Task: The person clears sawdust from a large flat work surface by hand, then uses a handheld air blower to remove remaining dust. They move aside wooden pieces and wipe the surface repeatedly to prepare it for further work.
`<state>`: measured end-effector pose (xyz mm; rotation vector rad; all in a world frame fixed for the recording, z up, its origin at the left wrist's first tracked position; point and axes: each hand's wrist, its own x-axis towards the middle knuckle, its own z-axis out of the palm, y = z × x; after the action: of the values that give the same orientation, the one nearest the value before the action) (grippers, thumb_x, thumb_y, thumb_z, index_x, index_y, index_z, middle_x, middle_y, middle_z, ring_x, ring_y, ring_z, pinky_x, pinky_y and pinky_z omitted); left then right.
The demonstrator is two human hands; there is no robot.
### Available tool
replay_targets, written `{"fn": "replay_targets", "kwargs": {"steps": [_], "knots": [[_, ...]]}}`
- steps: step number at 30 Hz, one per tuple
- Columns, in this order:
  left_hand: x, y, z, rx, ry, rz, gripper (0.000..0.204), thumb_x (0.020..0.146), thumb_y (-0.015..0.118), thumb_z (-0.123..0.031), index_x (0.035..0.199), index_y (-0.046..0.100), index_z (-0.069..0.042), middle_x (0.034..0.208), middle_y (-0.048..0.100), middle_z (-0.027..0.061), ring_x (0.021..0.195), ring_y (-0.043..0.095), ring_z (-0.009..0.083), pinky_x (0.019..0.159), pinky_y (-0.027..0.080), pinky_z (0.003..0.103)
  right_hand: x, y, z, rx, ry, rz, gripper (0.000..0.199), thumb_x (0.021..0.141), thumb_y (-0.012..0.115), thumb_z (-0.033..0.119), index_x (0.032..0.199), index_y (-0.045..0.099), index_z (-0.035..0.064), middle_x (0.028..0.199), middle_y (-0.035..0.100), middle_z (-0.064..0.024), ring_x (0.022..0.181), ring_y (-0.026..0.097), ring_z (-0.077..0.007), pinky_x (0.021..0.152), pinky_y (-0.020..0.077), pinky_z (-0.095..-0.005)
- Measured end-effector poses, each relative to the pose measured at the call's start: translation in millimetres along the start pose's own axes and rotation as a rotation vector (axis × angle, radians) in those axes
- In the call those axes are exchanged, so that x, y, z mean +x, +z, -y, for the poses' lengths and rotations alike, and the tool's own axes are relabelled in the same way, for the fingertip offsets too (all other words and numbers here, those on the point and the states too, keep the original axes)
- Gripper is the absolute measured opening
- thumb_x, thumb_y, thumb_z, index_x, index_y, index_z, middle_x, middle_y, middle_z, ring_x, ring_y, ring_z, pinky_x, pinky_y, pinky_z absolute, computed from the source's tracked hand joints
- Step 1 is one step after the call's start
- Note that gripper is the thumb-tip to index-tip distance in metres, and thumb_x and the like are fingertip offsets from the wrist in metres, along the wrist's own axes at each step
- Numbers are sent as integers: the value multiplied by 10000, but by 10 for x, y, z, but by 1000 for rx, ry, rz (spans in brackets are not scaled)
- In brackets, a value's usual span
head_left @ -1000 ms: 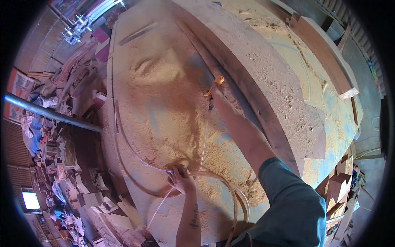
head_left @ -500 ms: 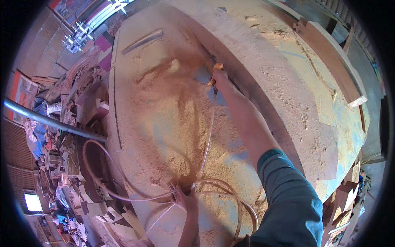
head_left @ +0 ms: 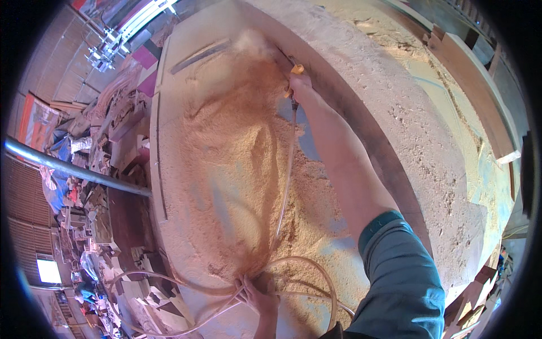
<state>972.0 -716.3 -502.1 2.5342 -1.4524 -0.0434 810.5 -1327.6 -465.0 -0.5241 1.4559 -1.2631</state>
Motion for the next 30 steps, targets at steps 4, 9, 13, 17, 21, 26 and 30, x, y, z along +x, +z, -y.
{"fn": "replay_targets", "kwargs": {"steps": [4,9,13,17,21,26,30], "knots": [[30,-3,-48,-22,-5,20,894,769,639,-560,1396,330,-3,1428,397,204,1372,265,420,1096,108,634,102,119,40,-79,-9,-55,205,827,617,222,872,617,22,656,605,-119,517,591,-222,405,410,-398],[26,36,-7,11,40,-24,882,795,594,-588,1388,332,11,1409,410,213,1366,267,432,1088,108,645,21,255,161,-269,-78,-115,301,815,627,249,971,664,-4,837,676,-149,659,668,-264,507,503,-422],[10,17,11,11,12,-11,867,803,586,-586,1383,338,9,1385,424,222,1360,273,435,1080,121,645,-24,273,163,-405,-64,-60,362,814,634,277,1038,653,-7,901,683,-164,714,680,-280,530,515,-426],[26,12,-36,-12,24,-8,854,808,582,-585,1379,349,5,1385,426,223,1355,284,432,1077,131,641,-4,89,166,-300,-166,-104,357,811,648,280,1013,643,-15,835,667,-149,648,648,-260,502,487,-409],[18,163,70,8,95,-37,854,826,600,-535,1414,308,13,1401,416,225,1353,283,423,1086,143,584,-351,-196,-81,-78,-105,20,312,821,646,281,877,611,-24,686,591,-108,569,573,-216,445,408,-377],[-53,172,114,58,49,-43,827,817,616,-533,1401,336,-19,1429,409,186,1322,347,395,1071,194,572,-2006,-905,-445,207,25,-93,315,849,625,288,781,570,-15,620,520,-62,503,502,-166,425,354,-357],[5,158,46,49,65,-62,819,801,652,-504,1400,344,-38,1449,402,150,1309,378,357,1055,240,547,-3453,-2026,-956,108,99,-61,282,915,556,280,878,584,2,695,565,-67,429,470,-146,391,348,-319]]}}
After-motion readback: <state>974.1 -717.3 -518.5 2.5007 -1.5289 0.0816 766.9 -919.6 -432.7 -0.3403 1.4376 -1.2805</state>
